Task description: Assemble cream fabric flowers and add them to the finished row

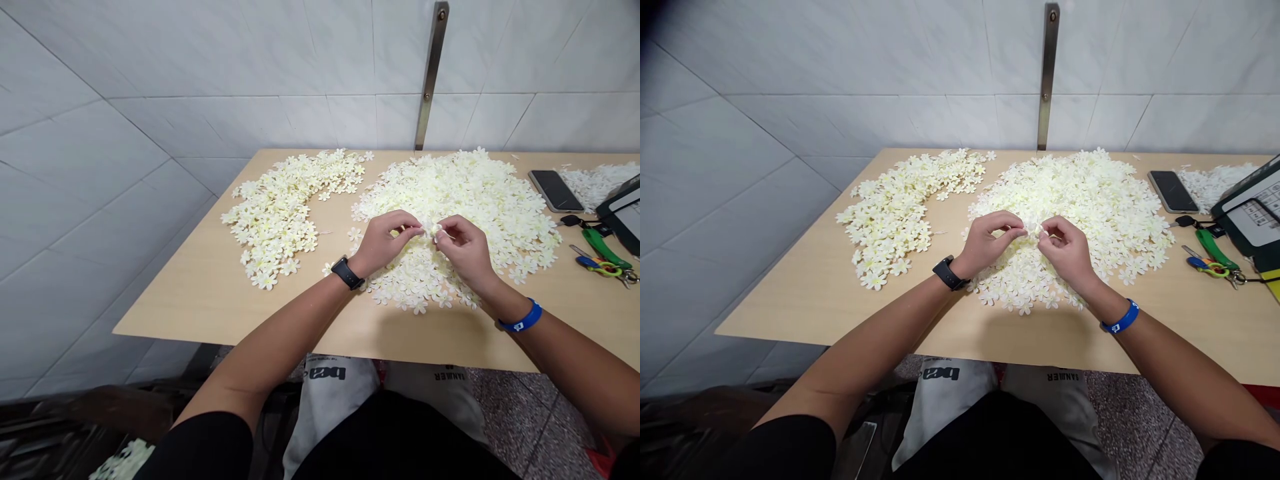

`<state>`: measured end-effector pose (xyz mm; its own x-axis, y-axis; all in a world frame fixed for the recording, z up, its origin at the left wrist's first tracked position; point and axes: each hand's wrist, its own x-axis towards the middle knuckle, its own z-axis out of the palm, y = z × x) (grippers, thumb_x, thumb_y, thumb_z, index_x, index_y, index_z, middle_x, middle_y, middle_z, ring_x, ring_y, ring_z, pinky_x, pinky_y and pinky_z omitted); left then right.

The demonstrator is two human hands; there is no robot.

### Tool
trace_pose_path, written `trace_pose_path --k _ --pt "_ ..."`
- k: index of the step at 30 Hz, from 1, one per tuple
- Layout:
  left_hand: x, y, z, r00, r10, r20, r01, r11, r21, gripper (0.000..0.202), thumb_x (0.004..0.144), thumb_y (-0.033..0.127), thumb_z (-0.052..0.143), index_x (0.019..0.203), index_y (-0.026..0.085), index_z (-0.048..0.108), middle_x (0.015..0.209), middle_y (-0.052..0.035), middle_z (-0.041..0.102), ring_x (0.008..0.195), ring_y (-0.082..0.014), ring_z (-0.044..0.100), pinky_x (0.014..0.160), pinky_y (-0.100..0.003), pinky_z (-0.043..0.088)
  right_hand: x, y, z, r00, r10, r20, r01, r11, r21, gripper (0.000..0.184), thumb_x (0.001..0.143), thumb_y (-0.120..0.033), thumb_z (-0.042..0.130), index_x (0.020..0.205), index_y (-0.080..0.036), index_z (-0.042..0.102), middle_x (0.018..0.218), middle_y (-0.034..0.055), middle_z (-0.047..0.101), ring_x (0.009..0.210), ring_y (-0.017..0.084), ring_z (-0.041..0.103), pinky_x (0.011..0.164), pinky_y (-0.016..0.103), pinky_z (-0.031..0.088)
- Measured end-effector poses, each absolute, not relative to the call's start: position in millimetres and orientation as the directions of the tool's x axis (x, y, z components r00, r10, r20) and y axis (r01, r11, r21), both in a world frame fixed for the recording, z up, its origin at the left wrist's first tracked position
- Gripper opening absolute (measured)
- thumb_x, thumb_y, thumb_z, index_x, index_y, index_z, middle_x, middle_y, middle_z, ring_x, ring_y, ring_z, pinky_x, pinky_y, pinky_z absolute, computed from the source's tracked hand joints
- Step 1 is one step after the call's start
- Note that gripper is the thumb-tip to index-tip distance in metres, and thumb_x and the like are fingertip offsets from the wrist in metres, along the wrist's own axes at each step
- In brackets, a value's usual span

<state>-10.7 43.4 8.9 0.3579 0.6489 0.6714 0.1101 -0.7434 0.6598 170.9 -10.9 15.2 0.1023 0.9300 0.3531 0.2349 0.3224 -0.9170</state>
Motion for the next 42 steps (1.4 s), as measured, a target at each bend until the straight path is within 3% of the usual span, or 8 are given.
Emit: trace_pose_path --k 8,14,22,26,31,36,39,42 --pt "-11 43 9 0.407 0.568 0.715 0.163 -0.816 0.555 0.020 0.096 0.034 0.067 0.085 0.019 0.073 0.086 -0.0050 0.076 0.079 -0.0141 0.069 0.071 -0.027 0.053 171 -10 17 0.081 0.946 0.315 0.175 0.297 -0.939 0.022 0.082 -0.041 0.076 0.084 -0.023 0.063 0.077 -0.0002 0.061 0.066 0.014 0.058 0.065 0.031 0.051" --pt "-16 47 5 0.454 0.499 0.738 0.240 -0.866 0.439 0.020 0.098 0.033 0.064 0.090 0.021 0.076 0.092 -0.0061 0.078 0.089 -0.0174 0.072 0.083 -0.032 0.056 173 -7 17 0.031 0.967 0.252 0.128 0.246 -0.961 0.026 0.082 -0.045 0.077 0.081 -0.022 0.064 0.069 -0.0006 0.062 0.064 0.015 0.060 0.062 0.030 0.050" --pt "-15 46 6 0.496 0.435 0.752 0.245 -0.901 0.359 0.018 0.099 0.028 0.062 0.089 0.022 0.074 0.093 -0.0048 0.079 0.090 -0.0173 0.072 0.084 -0.032 0.056 171 -9 14 0.082 0.954 0.289 0.226 0.264 -0.938 0.017 0.081 -0.031 0.073 0.076 -0.022 0.059 0.068 -0.0022 0.056 0.063 0.014 0.055 0.059 0.029 0.043" --pt "-17 48 8 0.417 0.530 0.739 0.280 -0.848 0.450 0.016 0.098 0.030 0.063 0.089 0.020 0.072 0.093 -0.0055 0.076 0.087 -0.0165 0.069 0.079 -0.029 0.054 174 -7 14 0.135 0.945 0.297 0.222 0.263 -0.939 0.016 0.082 -0.030 0.071 0.078 -0.023 0.057 0.068 -0.0026 0.054 0.061 0.014 0.052 0.058 0.030 0.041" --pt "-16 46 12 0.305 0.672 0.674 0.362 -0.737 0.571 0.019 0.095 0.037 0.068 0.104 0.020 0.069 0.091 -0.0042 0.069 0.072 -0.0125 0.057 0.066 -0.026 0.047 174 -6 15 0.179 0.940 0.289 0.195 0.254 -0.947 0.019 0.084 -0.034 0.072 0.079 -0.023 0.057 0.068 -0.0025 0.054 0.061 0.014 0.052 0.058 0.030 0.042" --pt "-10 38 13 0.397 0.626 0.672 0.269 -0.779 0.567 0.019 0.098 0.036 0.064 0.092 0.019 0.070 0.086 -0.0038 0.070 0.078 -0.0129 0.061 0.067 -0.025 0.047 170 -10 14 0.125 0.945 0.302 0.191 0.276 -0.942 0.017 0.085 -0.033 0.071 0.080 -0.023 0.059 0.069 -0.0022 0.055 0.062 0.013 0.054 0.059 0.029 0.043" --pt "-12 41 14 0.371 0.644 0.670 0.325 -0.765 0.556 0.016 0.098 0.027 0.063 0.086 0.018 0.067 0.083 -0.0026 0.069 0.075 -0.0125 0.060 0.068 -0.025 0.046 170 -8 13 0.134 0.945 0.297 0.179 0.272 -0.946 0.017 0.084 -0.033 0.072 0.080 -0.022 0.060 0.069 -0.0021 0.057 0.063 0.013 0.055 0.060 0.029 0.045" --pt "-16 46 14 0.305 0.685 0.661 0.406 -0.722 0.561 0.004 0.094 0.021 0.067 0.093 0.018 0.065 0.088 -0.0017 0.068 0.072 -0.0111 0.056 0.067 -0.024 0.047 172 -5 12 0.169 0.943 0.288 0.153 0.264 -0.952 0.017 0.083 -0.033 0.074 0.082 -0.022 0.061 0.071 -0.0022 0.060 0.064 0.013 0.058 0.062 0.029 0.049"
